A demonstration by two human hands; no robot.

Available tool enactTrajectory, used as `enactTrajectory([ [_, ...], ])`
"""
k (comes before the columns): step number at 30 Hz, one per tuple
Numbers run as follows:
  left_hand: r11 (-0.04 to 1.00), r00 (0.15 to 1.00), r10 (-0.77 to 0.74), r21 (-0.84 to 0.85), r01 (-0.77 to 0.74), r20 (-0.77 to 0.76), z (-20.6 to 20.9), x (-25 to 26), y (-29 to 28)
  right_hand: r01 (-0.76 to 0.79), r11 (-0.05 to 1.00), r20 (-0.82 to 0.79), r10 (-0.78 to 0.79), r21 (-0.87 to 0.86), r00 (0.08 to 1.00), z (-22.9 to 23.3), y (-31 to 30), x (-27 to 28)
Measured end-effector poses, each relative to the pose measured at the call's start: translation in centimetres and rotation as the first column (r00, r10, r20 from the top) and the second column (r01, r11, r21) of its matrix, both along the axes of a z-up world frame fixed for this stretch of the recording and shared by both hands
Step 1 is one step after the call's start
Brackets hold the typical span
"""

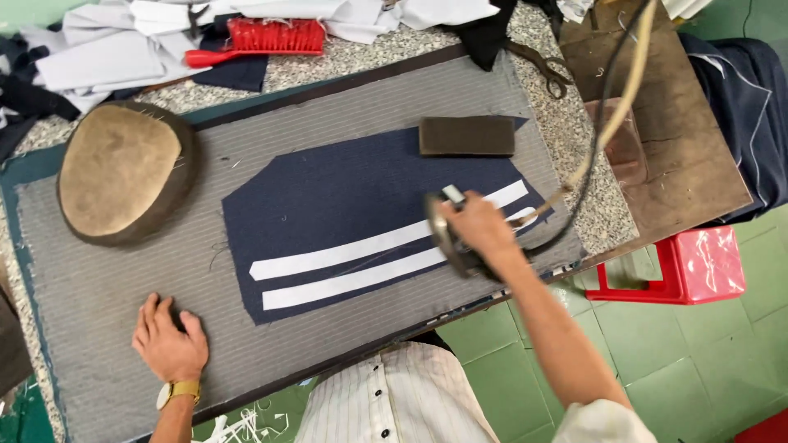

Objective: The person irons a dark blue fabric piece with two white stripes on a work table. They use a steam iron to press the fabric and a rectangular block to hold the material in place while ironing.

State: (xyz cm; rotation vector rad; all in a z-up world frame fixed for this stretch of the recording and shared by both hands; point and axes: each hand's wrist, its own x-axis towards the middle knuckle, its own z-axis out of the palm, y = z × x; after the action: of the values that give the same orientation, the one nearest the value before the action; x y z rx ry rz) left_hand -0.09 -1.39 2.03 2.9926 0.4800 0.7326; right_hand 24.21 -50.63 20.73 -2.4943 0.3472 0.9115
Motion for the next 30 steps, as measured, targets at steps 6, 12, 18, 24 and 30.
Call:
enactTrajectory([
  [6,0.999,0.999,0.03,0.014,-0.029,-0.038,0.1,0.3,0.0,0.286,0.958,0.088,-0.287,0.026,0.954,-1.1,-10.8,4.7],
  [12,0.998,0.996,0.056,0.008,-0.055,-0.064,-0.1,0.2,0.0,0.201,0.977,0.242,-0.177,-0.077,0.954,-5.8,-16.7,7.7],
  [18,0.998,0.996,0.054,-0.021,-0.055,-0.071,-0.2,0.2,0.1,0.203,0.977,0.241,-0.181,-0.07,0.954,-4.7,-16.1,7.6],
  [24,0.997,0.996,0.056,-0.04,-0.059,-0.066,-0.1,0.2,0.0,0.176,0.982,0.24,-0.157,-0.061,0.958,-6.5,-17.6,7.9],
  [30,0.991,0.994,0.064,-0.111,-0.074,-0.091,0.6,0.4,-0.2,0.167,0.979,0.222,-0.138,-0.119,0.965,-5.4,-16.5,7.7],
])
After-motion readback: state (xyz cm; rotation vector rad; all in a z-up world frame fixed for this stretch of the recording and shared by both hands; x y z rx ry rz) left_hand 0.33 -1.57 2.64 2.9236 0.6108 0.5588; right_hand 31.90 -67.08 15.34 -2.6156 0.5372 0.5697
